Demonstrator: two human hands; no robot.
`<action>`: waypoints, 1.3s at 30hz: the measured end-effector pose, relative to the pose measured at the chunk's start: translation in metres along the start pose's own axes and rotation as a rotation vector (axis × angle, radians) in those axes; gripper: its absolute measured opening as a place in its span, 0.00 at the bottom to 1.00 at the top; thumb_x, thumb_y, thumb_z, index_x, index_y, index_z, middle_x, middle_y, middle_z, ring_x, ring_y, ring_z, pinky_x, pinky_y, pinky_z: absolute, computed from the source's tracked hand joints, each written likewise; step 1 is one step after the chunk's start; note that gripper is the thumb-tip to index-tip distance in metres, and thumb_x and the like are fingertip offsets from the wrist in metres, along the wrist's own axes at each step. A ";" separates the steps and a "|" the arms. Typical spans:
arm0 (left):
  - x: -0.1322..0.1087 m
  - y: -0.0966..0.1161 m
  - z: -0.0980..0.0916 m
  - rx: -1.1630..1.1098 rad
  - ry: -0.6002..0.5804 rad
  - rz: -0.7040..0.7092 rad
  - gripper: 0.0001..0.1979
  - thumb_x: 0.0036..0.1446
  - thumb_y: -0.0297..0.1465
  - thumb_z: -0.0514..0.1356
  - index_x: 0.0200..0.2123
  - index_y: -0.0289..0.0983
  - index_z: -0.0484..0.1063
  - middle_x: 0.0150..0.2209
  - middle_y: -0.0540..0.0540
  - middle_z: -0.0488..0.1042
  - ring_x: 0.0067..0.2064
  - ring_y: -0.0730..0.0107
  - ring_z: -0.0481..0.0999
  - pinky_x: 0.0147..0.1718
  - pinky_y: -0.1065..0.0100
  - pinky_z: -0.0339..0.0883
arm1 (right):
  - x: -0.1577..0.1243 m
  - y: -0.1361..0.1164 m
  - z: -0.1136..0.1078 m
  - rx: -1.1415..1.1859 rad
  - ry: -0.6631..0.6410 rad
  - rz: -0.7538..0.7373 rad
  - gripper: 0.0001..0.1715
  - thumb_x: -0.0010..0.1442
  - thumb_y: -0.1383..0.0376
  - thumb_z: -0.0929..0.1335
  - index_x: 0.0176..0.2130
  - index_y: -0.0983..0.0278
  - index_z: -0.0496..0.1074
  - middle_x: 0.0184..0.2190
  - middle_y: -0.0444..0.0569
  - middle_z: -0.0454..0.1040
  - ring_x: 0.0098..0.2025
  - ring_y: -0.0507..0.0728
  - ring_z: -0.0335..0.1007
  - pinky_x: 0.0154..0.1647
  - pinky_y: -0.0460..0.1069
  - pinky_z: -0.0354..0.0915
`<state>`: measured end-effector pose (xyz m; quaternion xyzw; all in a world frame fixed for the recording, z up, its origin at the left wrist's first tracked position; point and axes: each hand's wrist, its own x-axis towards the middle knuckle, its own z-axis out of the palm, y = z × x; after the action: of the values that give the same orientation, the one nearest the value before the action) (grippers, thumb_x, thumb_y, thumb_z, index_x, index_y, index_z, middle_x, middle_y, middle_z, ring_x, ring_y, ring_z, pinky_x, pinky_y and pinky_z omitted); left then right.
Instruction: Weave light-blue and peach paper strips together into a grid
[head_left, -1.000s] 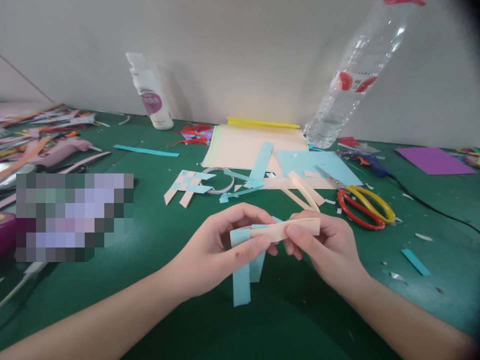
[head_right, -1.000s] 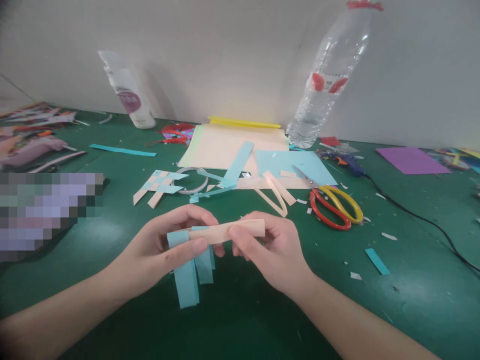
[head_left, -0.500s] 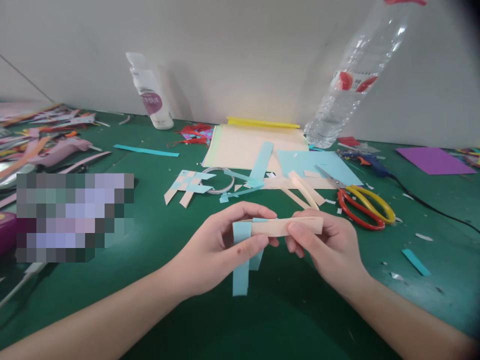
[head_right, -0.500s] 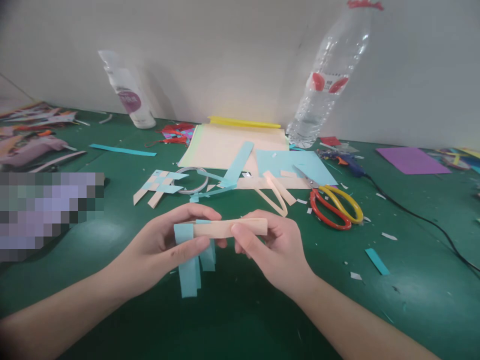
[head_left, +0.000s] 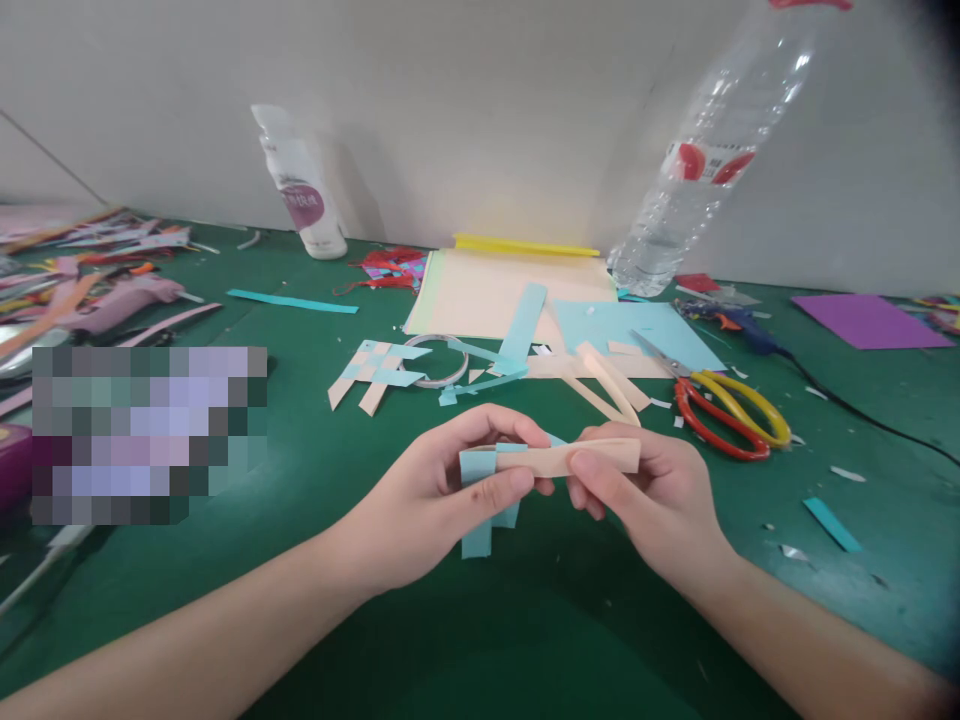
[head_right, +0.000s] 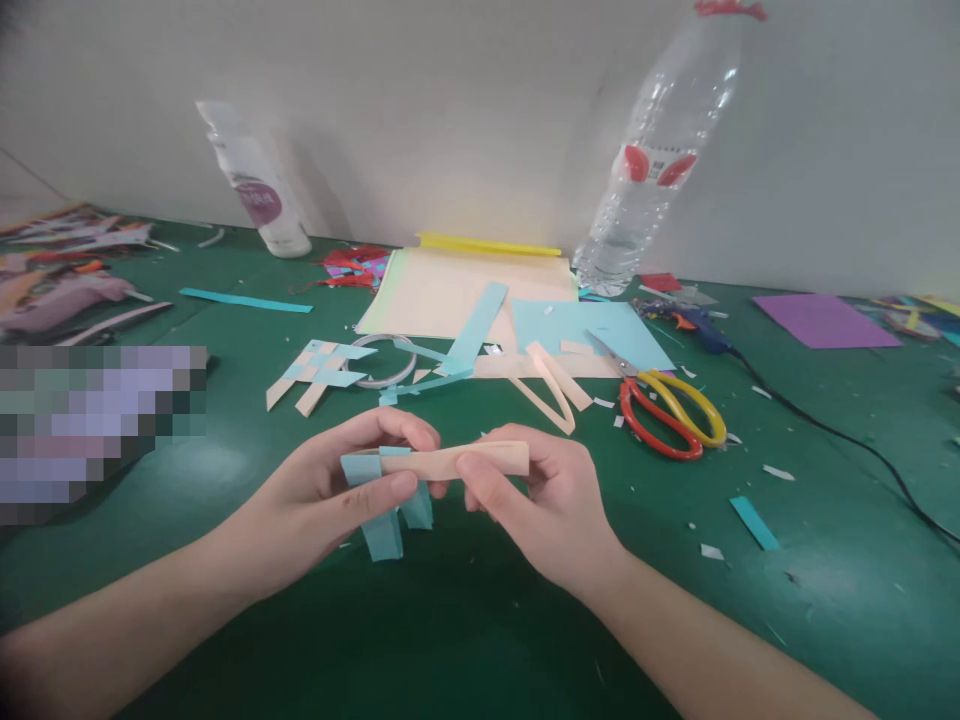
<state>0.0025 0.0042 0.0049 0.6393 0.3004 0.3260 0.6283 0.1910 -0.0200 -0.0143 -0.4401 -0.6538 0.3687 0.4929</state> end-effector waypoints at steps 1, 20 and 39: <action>0.000 0.000 0.000 -0.009 0.003 0.002 0.05 0.59 0.28 0.57 0.40 0.37 0.68 0.35 0.47 0.71 0.38 0.70 0.72 0.34 0.73 0.65 | 0.000 0.000 0.000 -0.002 0.001 0.002 0.14 0.58 0.66 0.66 0.22 0.64 0.71 0.18 0.41 0.69 0.19 0.47 0.62 0.19 0.43 0.60; 0.000 -0.006 0.000 -0.164 0.011 -0.037 0.11 0.58 0.31 0.59 0.46 0.42 0.68 0.40 0.49 0.74 0.41 0.73 0.71 0.39 0.74 0.64 | -0.006 -0.002 0.002 -0.174 0.216 -0.122 0.12 0.59 0.66 0.65 0.25 0.60 0.72 0.20 0.41 0.69 0.19 0.49 0.63 0.22 0.46 0.62; 0.001 -0.007 0.002 0.232 0.081 -0.032 0.08 0.58 0.32 0.58 0.39 0.44 0.77 0.41 0.56 0.79 0.45 0.71 0.76 0.45 0.74 0.67 | -0.011 0.008 0.001 -0.140 0.324 -0.320 0.12 0.57 0.73 0.66 0.38 0.59 0.75 0.27 0.40 0.74 0.24 0.47 0.67 0.26 0.45 0.67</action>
<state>0.0044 0.0038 -0.0023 0.6892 0.3714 0.3048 0.5423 0.1933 -0.0276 -0.0253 -0.4174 -0.6515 0.1642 0.6119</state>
